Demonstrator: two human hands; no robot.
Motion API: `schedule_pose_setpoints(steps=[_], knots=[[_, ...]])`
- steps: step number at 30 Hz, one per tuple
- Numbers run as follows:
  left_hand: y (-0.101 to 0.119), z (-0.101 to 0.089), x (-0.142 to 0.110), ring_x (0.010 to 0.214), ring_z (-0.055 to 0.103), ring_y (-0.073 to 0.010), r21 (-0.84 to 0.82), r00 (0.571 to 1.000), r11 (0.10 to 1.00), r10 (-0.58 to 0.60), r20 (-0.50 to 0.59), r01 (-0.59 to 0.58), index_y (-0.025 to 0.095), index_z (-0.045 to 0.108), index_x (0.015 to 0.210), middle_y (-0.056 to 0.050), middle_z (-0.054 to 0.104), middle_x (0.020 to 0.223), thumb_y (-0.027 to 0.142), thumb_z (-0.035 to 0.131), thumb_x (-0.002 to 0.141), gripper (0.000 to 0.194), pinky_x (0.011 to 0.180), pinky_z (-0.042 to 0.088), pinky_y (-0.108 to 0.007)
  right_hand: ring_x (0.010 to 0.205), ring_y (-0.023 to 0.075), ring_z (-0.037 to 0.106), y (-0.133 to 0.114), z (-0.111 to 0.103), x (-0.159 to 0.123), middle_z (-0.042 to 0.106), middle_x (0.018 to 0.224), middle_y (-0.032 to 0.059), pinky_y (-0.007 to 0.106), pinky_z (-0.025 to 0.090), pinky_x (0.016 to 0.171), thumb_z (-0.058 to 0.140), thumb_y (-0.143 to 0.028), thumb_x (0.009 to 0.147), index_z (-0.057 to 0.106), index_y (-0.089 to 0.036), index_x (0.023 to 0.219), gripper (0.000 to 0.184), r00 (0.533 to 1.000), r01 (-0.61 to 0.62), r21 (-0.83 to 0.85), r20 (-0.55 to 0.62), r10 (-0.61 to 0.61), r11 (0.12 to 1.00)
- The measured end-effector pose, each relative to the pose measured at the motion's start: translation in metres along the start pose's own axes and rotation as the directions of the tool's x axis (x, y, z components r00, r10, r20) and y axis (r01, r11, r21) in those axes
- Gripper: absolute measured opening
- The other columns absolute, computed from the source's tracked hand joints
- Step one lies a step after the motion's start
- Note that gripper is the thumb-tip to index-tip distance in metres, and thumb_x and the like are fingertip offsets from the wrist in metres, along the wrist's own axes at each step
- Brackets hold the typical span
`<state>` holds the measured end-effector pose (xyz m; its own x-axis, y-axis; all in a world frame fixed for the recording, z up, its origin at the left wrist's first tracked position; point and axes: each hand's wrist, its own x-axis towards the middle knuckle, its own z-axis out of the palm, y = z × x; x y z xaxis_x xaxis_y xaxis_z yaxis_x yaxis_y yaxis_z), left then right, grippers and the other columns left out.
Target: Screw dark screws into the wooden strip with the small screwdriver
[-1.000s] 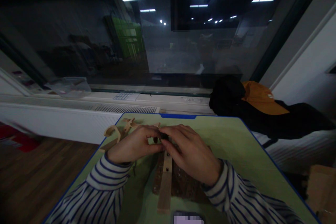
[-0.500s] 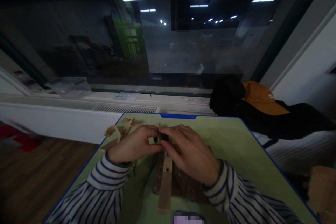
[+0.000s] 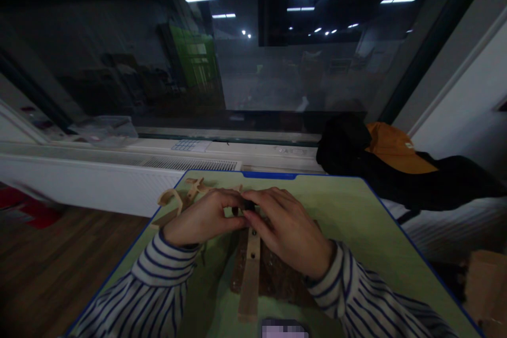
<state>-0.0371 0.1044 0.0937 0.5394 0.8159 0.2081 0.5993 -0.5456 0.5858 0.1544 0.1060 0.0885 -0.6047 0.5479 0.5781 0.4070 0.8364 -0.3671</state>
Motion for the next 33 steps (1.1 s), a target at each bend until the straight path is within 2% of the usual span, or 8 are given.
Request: schedule_pose_setpoints(steps=[11, 23, 33], knots=[[-0.0025, 0.0016, -0.0002, 0.084, 0.061, -0.0178, -0.004, 1.000, 1.000, 0.015, -0.014, -0.015, 0.016, 0.069, 0.083, -0.004, 0.068, 0.081, 0.029, 0.060, 0.081, 0.016, 0.083, 0.044, -0.031, 0.102, 0.0176, 0.056, -0.0003, -0.0016, 0.0017, 0.062, 0.109, 0.0051, 0.037, 0.046, 0.088, 0.048, -0.018, 0.088, 0.045, -0.024, 0.122, 0.034, 0.999, 0.024, 0.027, 0.024, -0.024, 0.999], [-0.0044, 0.0018, -0.0018, 0.084, 0.060, -0.0174, 0.010, 1.000, 1.000, 0.002, -0.014, -0.002, 0.016, 0.070, 0.084, -0.004, 0.069, 0.083, 0.030, 0.062, 0.080, 0.017, 0.079, 0.044, -0.028, 0.099, 0.0159, 0.056, 0.0010, -0.0012, 0.0015, 0.063, 0.105, 0.0032, 0.033, 0.046, 0.087, 0.050, -0.019, 0.088, 0.048, -0.022, 0.117, 0.029, 0.999, 0.032, -0.002, 0.003, -0.032, 0.999], [-0.0022, 0.0019, -0.0001, 0.083, 0.061, -0.0179, 0.006, 1.000, 1.000, -0.011, -0.011, 0.011, 0.016, 0.070, 0.082, -0.004, 0.069, 0.082, 0.031, 0.063, 0.079, 0.017, 0.080, 0.045, -0.029, 0.100, 0.0159, 0.055, -0.0002, -0.0018, 0.0009, 0.063, 0.107, 0.0039, 0.035, 0.046, 0.089, 0.051, -0.018, 0.087, 0.047, -0.021, 0.118, 0.031, 0.999, 0.042, 0.005, 0.004, -0.042, 0.999]])
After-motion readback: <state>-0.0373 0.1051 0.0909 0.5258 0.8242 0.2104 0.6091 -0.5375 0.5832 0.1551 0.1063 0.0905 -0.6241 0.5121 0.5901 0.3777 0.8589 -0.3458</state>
